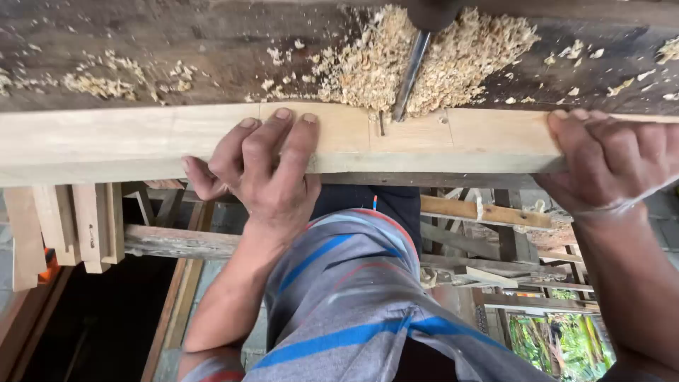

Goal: The person uses a drill press to drill holes into a long wooden plank. They hold the plank steady with both hands, aligning it with the drill bit, and then feed it through the machine to create a series of holes along its length.

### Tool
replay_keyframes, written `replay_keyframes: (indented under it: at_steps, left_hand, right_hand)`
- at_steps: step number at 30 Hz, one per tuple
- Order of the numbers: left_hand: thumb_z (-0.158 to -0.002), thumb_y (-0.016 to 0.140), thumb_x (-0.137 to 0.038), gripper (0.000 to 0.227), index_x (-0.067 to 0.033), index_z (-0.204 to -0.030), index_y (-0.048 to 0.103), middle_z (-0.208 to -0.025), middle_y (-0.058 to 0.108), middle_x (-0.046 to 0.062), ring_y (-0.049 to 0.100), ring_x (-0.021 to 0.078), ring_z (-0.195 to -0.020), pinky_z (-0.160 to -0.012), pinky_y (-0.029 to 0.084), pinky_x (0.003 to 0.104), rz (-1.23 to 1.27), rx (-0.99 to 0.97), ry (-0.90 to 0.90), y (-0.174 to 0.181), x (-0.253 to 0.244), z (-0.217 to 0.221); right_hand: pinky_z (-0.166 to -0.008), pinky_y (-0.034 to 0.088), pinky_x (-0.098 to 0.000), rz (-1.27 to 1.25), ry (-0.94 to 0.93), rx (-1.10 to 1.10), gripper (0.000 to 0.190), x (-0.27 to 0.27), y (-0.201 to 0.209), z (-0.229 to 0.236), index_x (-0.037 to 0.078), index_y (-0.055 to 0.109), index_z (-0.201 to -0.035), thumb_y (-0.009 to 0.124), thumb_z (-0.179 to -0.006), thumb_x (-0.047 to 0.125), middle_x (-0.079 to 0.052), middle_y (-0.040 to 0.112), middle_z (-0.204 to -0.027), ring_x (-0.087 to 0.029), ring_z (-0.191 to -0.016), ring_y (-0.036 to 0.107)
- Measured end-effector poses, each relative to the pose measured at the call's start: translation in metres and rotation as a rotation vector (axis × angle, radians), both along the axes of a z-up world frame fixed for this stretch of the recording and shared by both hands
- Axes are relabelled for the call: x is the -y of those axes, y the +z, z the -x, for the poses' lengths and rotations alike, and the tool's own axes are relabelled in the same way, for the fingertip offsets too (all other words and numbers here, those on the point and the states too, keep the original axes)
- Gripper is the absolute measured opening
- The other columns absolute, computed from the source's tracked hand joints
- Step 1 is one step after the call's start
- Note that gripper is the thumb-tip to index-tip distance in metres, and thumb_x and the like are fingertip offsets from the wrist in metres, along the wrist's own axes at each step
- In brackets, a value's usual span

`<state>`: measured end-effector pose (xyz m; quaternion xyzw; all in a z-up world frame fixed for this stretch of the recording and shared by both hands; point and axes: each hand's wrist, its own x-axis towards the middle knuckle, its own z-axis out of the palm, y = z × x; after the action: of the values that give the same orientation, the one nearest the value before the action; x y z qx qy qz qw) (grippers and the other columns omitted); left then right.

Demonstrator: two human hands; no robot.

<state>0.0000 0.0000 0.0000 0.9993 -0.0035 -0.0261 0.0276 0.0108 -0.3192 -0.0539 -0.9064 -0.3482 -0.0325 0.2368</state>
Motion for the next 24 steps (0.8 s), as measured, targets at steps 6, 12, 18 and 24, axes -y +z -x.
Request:
replay_keyframes:
  at_steps: [6, 12, 18, 24]
  left_hand:
    - [-0.079, 0.064, -0.013, 0.016, -0.0269, -0.086, 0.063, -0.079, 0.063, -0.008, 0.046, 0.0126, -0.094, -0.101, -0.001, 0.036, 0.056, 0.03, 0.001, -0.009, -0.003, 0.012]
    - [-0.08, 0.061, -0.007, 0.019, -0.0251, -0.076, 0.066, -0.082, 0.06, -0.008, 0.046, 0.0124, -0.09, -0.099, -0.001, 0.036, 0.044, -0.006, 0.02, -0.003, 0.015, -0.002]
    - [-0.082, 0.051, -0.008, 0.023, -0.0274, -0.082, 0.064, -0.082, 0.062, -0.009, 0.048, 0.0118, -0.087, -0.1, 0.002, 0.033, 0.035, 0.016, -0.033, -0.004, 0.008, -0.002]
    - [-0.079, 0.064, -0.016, 0.009, -0.0245, -0.082, 0.063, -0.077, 0.061, -0.006, 0.049, 0.0146, -0.084, -0.097, 0.007, 0.035, 0.069, 0.055, -0.043, -0.006, -0.007, 0.001]
  right_hand:
    - [-0.056, 0.047, -0.0389, -0.058, 0.013, -0.117, 0.026, -0.006, 0.009, -0.006, -0.006, 0.072, -0.081, 0.058, -0.088, 0.014, -0.013, 0.056, -0.069, -0.029, -0.063, 0.054]
    - [-0.051, 0.044, -0.0355, -0.042, -0.009, -0.114, 0.023, 0.01, 0.004, -0.002, -0.005, 0.072, -0.081, 0.061, -0.09, 0.014, -0.013, 0.054, -0.069, -0.027, -0.061, 0.051]
    - [-0.051, 0.047, -0.0362, -0.048, -0.034, -0.142, 0.011, 0.002, 0.008, -0.002, -0.007, 0.07, -0.082, 0.061, -0.088, -0.012, -0.016, 0.052, -0.068, -0.029, -0.06, 0.051]
    - [-0.056, 0.042, -0.0374, -0.002, -0.028, -0.106, 0.025, -0.002, 0.005, 0.001, -0.004, 0.074, -0.085, 0.061, -0.09, 0.016, -0.011, 0.053, -0.069, -0.027, -0.061, 0.051]
